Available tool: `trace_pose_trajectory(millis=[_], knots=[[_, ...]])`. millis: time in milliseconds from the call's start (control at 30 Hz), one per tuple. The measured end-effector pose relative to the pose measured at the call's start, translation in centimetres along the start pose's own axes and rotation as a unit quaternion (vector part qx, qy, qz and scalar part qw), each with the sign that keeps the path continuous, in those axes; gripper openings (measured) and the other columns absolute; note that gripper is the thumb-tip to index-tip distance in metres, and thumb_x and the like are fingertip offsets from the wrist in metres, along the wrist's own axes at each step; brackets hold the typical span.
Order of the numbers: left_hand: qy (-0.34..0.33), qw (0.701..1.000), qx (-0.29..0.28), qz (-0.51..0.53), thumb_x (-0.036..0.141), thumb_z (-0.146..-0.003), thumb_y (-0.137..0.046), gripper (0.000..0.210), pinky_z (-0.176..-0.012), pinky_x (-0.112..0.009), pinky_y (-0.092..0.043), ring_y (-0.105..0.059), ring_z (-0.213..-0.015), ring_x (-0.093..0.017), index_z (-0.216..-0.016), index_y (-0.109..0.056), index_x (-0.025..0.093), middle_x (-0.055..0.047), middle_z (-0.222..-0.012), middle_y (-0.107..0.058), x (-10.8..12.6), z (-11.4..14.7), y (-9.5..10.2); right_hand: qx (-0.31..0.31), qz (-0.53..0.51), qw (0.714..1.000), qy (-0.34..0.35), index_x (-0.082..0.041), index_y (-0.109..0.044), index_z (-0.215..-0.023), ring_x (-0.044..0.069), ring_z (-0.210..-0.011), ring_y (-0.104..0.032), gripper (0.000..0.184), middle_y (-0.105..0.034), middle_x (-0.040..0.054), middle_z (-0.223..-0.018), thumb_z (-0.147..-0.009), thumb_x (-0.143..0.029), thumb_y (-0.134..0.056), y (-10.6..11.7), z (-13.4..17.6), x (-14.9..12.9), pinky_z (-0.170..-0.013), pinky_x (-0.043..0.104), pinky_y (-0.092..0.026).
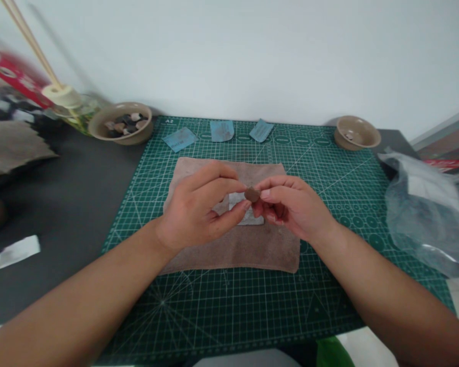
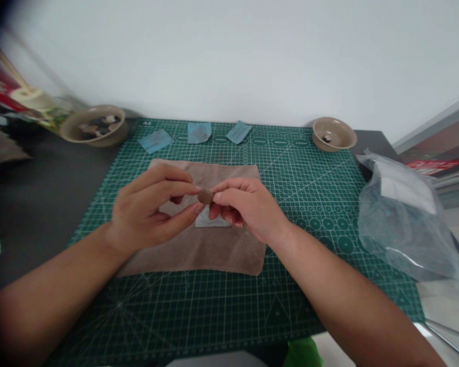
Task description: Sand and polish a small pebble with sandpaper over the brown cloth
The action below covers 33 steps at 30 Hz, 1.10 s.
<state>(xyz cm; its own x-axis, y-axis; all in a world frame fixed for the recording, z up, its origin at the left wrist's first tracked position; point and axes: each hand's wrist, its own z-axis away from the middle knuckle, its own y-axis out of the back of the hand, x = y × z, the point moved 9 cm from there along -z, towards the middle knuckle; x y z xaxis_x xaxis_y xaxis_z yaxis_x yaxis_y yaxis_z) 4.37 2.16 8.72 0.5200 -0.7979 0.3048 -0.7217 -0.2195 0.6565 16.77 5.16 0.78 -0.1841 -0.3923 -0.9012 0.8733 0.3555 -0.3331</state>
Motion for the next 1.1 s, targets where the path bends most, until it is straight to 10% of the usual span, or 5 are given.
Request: trace_pose_trajectory(millis=[433, 500, 700, 1100], knots=[[0.033, 0.994, -0.087, 0.055, 0.023, -0.093, -0.065, 0.009, -0.067, -0.028, -0.053, -0.066, -0.078, -0.015, -0.101, -0.067, 0.020, -0.004, -0.092, -0.070, -1.9, 0.4, -2.1, 0.026, 0.119, 0.990, 0.067, -0.017, -0.073, -0.090, 0.010, -0.049, -0.050, 0.020, -0.064, -0.0025, -0.063, -0.077, -0.033, -0.072, 1.0, -0.7, -0.3, -0.044, 0.023, -0.037], [0.048, 0.989, -0.130, 0.058, 0.026, -0.094, -0.064, 0.011, -0.069, -0.031, -0.053, -0.066, -0.081, -0.017, -0.099, -0.068, 0.018, -0.005, -0.091, -0.070, -2.3, 0.5, -3.1, 0.044, 0.264, 0.955, 0.127, -0.017, -0.073, -0.090, 0.011, -0.054, -0.052, 0.018, -0.065, -0.0015, -0.067, -0.079, -0.031, -0.070, 1.0, -0.6, -1.3, -0.051, 0.025, -0.040], [0.056, 0.960, -0.273, 0.026, 0.034, -0.083, -0.074, 0.019, -0.086, -0.041, -0.053, -0.065, -0.096, -0.025, -0.096, -0.075, 0.020, -0.007, -0.100, -0.070, -2.8, 1.3, -6.2, 0.032, 0.678, 0.707, 0.198, -0.015, -0.073, -0.088, 0.019, -0.078, -0.058, 0.017, -0.068, 0.0068, -0.085, -0.088, -0.026, -0.060, -0.9, 0.1, -1.8, -0.070, 0.033, -0.040], [0.093, 0.959, -0.267, 0.004, 0.048, -0.075, -0.083, 0.045, -0.091, -0.046, -0.053, -0.063, -0.104, -0.030, -0.109, -0.074, 0.021, -0.010, -0.112, -0.067, -4.2, 1.9, -6.2, 0.048, 0.705, 0.691, 0.154, -0.016, -0.070, -0.082, 0.019, -0.072, -0.058, 0.016, -0.068, 0.0058, -0.078, -0.089, -0.027, -0.061, -0.2, -0.3, -1.4, -0.067, 0.034, -0.036]])
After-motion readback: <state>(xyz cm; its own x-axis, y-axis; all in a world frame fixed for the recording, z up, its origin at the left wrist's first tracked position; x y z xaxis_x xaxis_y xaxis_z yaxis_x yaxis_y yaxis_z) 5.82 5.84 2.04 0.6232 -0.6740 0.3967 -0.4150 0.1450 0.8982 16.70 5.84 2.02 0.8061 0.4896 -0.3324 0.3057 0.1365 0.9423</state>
